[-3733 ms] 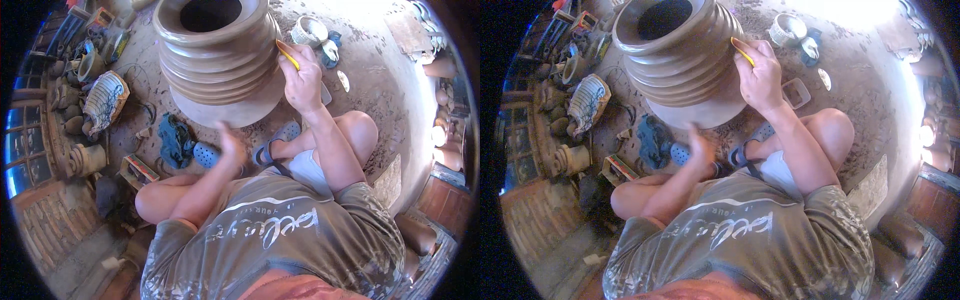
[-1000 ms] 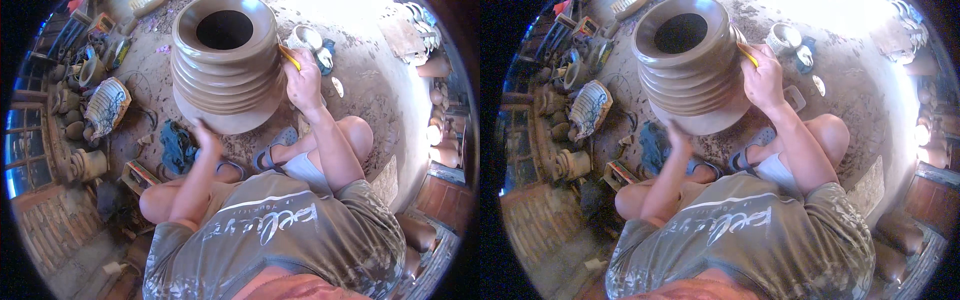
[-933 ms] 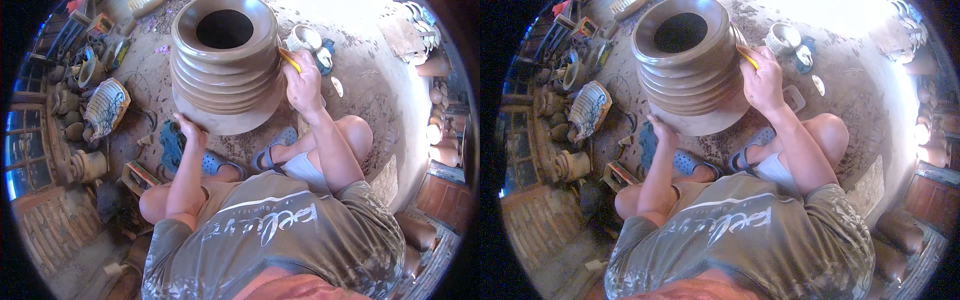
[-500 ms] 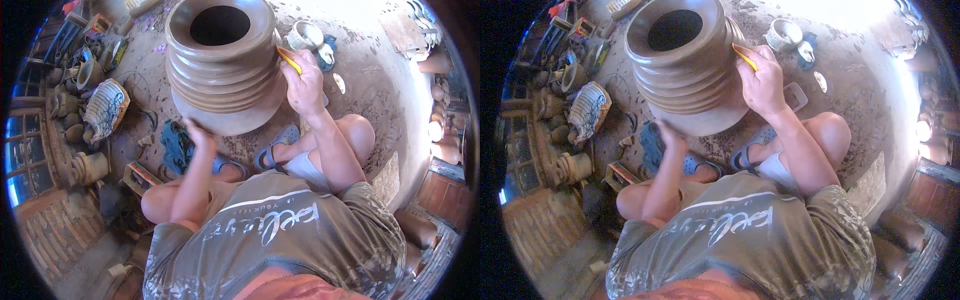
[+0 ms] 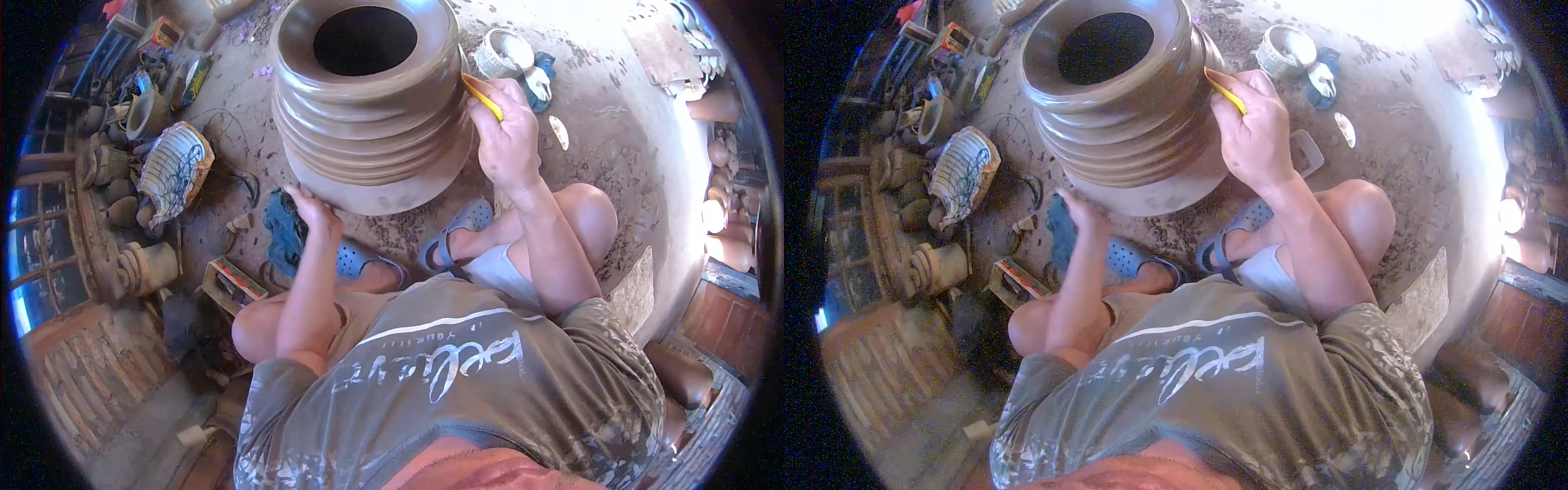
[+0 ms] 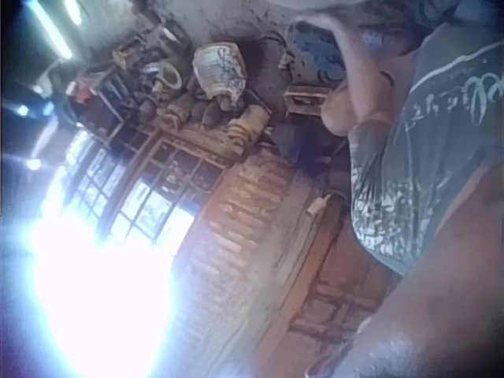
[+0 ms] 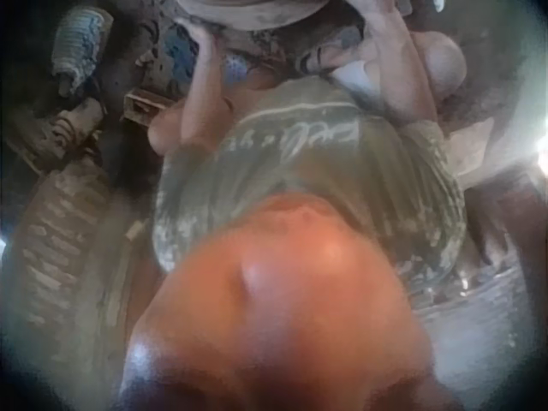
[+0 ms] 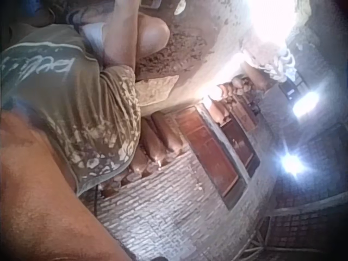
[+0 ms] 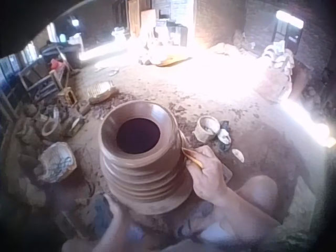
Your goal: The person applies a liquid glaze to a large ceramic pot on a spinning wheel using a brush, kemudian uses a yellow rib tool to smooth the surface and edges of the pot while it rotates.
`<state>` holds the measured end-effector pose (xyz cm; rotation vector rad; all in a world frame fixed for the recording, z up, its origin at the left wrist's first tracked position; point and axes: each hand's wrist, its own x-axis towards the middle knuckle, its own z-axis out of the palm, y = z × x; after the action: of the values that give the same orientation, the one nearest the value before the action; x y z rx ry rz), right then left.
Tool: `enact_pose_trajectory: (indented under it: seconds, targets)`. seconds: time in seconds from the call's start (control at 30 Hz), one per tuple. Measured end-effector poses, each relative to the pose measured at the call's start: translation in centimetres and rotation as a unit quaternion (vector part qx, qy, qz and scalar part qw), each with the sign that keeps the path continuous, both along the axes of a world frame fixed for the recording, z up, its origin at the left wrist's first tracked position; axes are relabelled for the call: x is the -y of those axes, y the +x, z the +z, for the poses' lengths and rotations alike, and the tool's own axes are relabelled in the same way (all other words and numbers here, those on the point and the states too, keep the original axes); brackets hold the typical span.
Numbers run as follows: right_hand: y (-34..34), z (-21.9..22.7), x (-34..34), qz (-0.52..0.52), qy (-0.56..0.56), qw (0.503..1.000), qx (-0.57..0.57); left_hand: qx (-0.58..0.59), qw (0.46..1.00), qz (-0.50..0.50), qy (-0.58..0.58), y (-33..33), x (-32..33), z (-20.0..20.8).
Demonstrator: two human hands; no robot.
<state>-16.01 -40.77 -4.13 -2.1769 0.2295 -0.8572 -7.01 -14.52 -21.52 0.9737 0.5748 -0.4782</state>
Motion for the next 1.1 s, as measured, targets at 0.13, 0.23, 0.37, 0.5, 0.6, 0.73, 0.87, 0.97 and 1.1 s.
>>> enact_pose_trajectory:
  seconds: [0.13,0.23,0.37,0.5,0.6,0.73,0.87,0.97,1.1]
  targets:
    - [0.4,-0.1,-0.7,0.011,0.001,1.000,0.000,0.005,0.997,-0.005,0.074,-5.8,2.7,-6.2]
    - [0.3,-0.6,-0.6,0.006,0.004,1.000,-0.001,-0.071,0.979,-0.186,0.054,-12.3,3.7,-8.5]
    - [-0.1,-1.1,-0.1,-0.013,-0.006,1.000,0.000,-0.087,0.987,-0.135,0.000,-9.1,3.2,-5.3]
    - [-0.4,-0.7,-0.3,-0.006,0.005,1.000,0.009,0.015,0.999,-0.003,0.033,-0.4,1.0,-0.8]
    - [0.4,-0.8,-0.7,0.007,-0.001,1.000,0.016,0.076,0.993,0.007,0.089,-5.8,3.0,-4.2]
    - [0.4,-0.7,-1.0,0.010,0.010,1.000,0.008,-0.111,0.929,-0.354,0.000,-13.0,4.6,-2.7]
    - [0.4,-0.6,-0.8,0.010,0.011,1.000,0.007,-0.036,0.996,-0.076,0.001,-6.7,3.7,-1.4]
    - [0.1,-0.2,-1.2,0.014,0.019,1.000,0.020,0.035,0.999,-0.005,0.016,0.2,0.7,-0.4]
    - [0.2,-0.5,-1.5,0.020,-0.001,1.000,0.020,-0.012,0.990,-0.097,0.103,-9.4,4.3,-3.5]
